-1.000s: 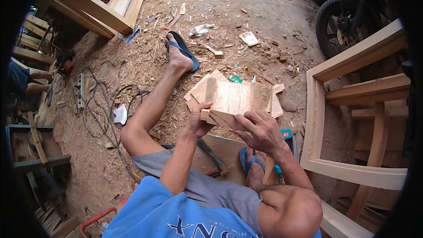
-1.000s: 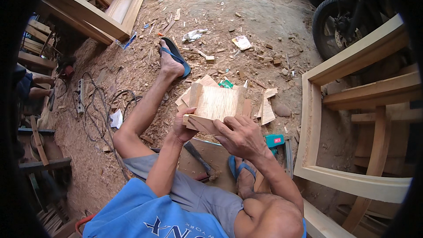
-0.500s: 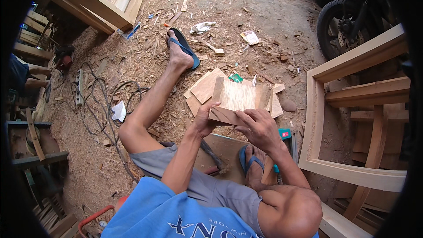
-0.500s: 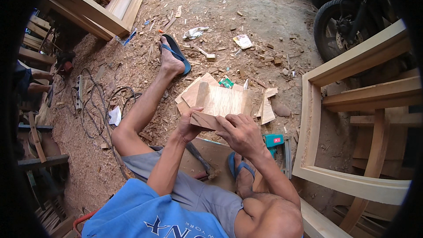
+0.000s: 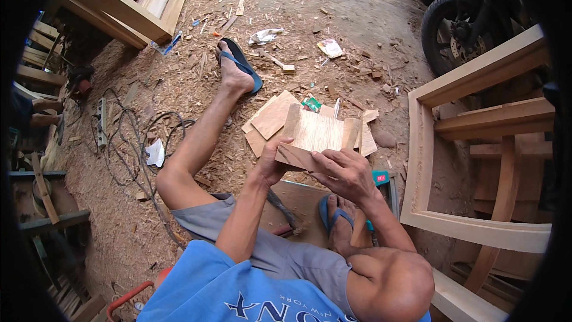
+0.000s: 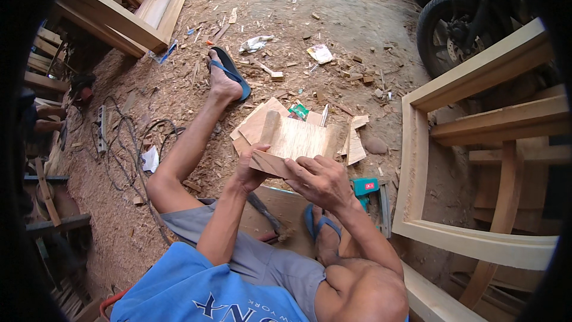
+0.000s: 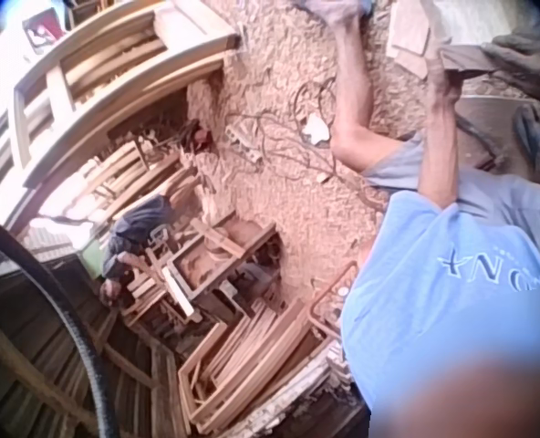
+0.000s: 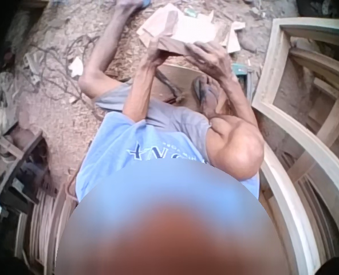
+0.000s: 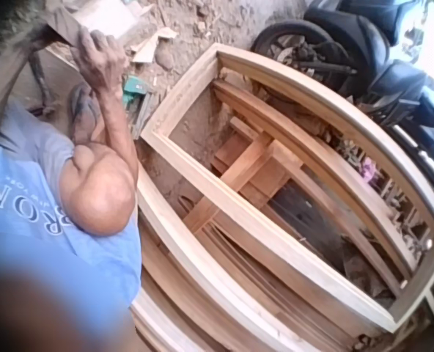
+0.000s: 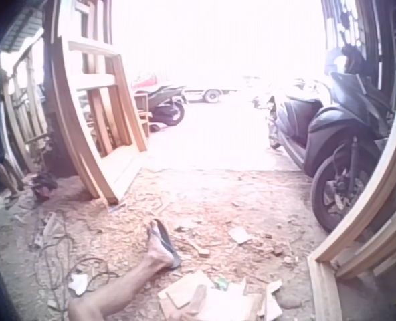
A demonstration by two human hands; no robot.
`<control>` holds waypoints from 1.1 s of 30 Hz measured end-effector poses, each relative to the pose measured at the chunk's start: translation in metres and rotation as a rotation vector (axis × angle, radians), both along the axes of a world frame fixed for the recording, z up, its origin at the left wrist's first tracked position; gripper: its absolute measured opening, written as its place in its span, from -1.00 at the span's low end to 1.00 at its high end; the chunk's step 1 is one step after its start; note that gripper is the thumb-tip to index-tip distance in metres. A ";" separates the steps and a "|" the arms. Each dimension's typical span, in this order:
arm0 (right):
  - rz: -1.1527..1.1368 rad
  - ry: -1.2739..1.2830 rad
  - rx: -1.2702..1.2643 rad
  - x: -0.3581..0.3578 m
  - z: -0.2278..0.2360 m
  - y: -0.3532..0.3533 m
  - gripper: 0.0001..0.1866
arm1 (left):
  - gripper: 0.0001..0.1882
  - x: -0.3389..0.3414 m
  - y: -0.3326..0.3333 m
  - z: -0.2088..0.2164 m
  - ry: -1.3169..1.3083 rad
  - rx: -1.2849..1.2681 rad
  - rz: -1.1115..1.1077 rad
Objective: The person assembles a small wooden box by hand, aligning cut pieces and securing them with a nail gun. The person repeatedly positions and fastens the sides and bottom panels to form a rectangular box.
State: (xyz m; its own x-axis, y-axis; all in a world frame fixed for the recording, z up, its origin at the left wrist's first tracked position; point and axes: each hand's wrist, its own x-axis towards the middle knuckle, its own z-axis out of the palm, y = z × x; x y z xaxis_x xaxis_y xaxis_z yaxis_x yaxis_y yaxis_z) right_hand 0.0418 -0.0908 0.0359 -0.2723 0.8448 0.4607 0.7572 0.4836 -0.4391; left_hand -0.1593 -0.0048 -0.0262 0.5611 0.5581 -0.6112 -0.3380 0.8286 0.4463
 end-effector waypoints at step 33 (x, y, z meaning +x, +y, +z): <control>-0.022 0.077 0.143 0.001 0.012 -0.006 -0.59 | -0.40 0.004 0.001 0.025 0.050 0.126 0.003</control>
